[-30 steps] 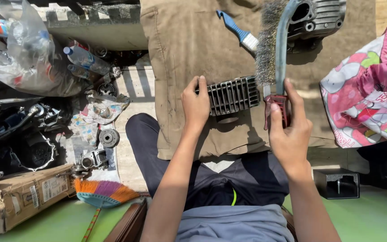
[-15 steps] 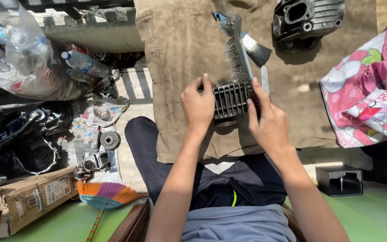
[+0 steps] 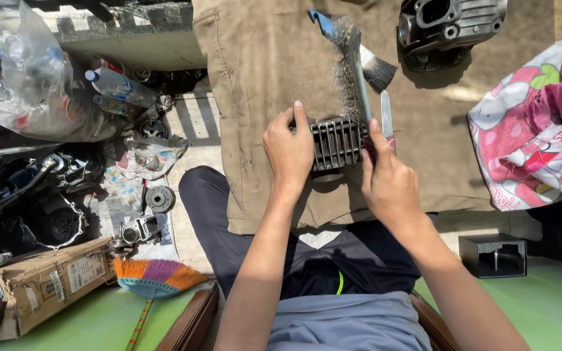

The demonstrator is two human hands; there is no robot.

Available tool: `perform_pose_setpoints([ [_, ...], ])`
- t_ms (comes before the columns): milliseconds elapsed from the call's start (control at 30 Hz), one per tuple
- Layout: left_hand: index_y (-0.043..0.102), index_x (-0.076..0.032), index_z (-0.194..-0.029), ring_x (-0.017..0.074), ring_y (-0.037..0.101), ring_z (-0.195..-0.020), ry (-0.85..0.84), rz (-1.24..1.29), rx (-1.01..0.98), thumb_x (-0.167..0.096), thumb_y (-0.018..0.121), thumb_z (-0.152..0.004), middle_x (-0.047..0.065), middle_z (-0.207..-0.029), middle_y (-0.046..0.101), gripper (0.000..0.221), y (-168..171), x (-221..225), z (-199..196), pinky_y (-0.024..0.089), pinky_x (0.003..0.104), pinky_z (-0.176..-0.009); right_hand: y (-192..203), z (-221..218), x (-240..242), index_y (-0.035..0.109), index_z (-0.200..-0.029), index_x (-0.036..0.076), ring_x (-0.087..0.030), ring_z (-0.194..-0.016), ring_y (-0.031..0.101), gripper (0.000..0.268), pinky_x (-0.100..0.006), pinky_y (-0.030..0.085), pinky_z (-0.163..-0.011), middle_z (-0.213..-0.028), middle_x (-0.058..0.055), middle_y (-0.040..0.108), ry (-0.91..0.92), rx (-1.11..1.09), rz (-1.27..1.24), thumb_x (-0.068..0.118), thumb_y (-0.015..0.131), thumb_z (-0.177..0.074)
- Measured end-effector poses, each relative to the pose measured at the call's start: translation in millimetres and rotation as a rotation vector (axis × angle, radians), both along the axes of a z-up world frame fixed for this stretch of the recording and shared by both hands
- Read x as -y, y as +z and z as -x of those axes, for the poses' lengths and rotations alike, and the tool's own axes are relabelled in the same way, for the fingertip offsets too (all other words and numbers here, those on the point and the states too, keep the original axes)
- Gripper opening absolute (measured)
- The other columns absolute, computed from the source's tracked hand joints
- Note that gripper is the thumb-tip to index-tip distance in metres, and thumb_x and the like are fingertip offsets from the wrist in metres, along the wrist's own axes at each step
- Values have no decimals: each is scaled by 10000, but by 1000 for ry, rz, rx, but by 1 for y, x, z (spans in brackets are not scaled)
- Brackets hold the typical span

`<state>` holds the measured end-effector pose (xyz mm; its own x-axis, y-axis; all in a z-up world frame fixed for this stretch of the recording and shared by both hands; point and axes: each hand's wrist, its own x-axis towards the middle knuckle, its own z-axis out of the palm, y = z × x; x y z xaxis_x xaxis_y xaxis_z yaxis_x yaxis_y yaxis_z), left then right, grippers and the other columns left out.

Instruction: Cleaning the cooling fins of an engine cylinder block and head using a wire brush and a soft brush.

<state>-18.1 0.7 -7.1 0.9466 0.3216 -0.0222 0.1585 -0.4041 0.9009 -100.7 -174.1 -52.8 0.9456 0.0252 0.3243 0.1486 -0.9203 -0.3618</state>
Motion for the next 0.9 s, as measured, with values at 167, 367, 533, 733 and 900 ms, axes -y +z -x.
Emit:
perform_pose_setpoints([
  [167,745,-18,-815,425,705,-928,20,-4,-3,-336,515,-1003,201,-812,730,435,-2,2,0,541,509,-838,15,1,-10,349,-1606,165,-484,-758,706,560,-605,557,-578,-1204,-205,739,-7,-91,-49,172,518,-1072],
  [367,742,-16,-812,428,701,-926,37,-12,4,-319,524,-998,216,-814,721,417,1,4,3,530,518,-830,35,4,-17,321,-1618,150,-508,-752,709,577,-628,568,-589,-1190,-234,734,-13,-211,26,176,510,-1073],
  [533,736,-34,-788,427,704,-909,19,-3,16,-316,523,-994,204,-789,713,409,1,1,2,539,521,-815,18,4,-7,390,-1631,225,-449,-678,711,592,-594,569,-550,-1112,-167,768,-35,-127,158,241,555,-1062],
  [733,729,-47,-767,413,707,-905,28,-8,53,-322,521,-992,185,-780,718,412,0,-3,1,543,507,-804,67,-9,-2,439,-1562,128,-503,-919,686,546,-572,534,-781,-1088,-289,699,-3,-252,-590,114,571,-1032],
  [900,580,45,-693,251,496,-524,-23,-26,108,-246,502,-1002,138,-616,594,432,-4,-3,1,447,405,-561,113,13,13,302,-1591,72,-142,-607,519,588,-255,461,-472,-971,-109,543,-56,-290,-944,-36,480,-1042],
])
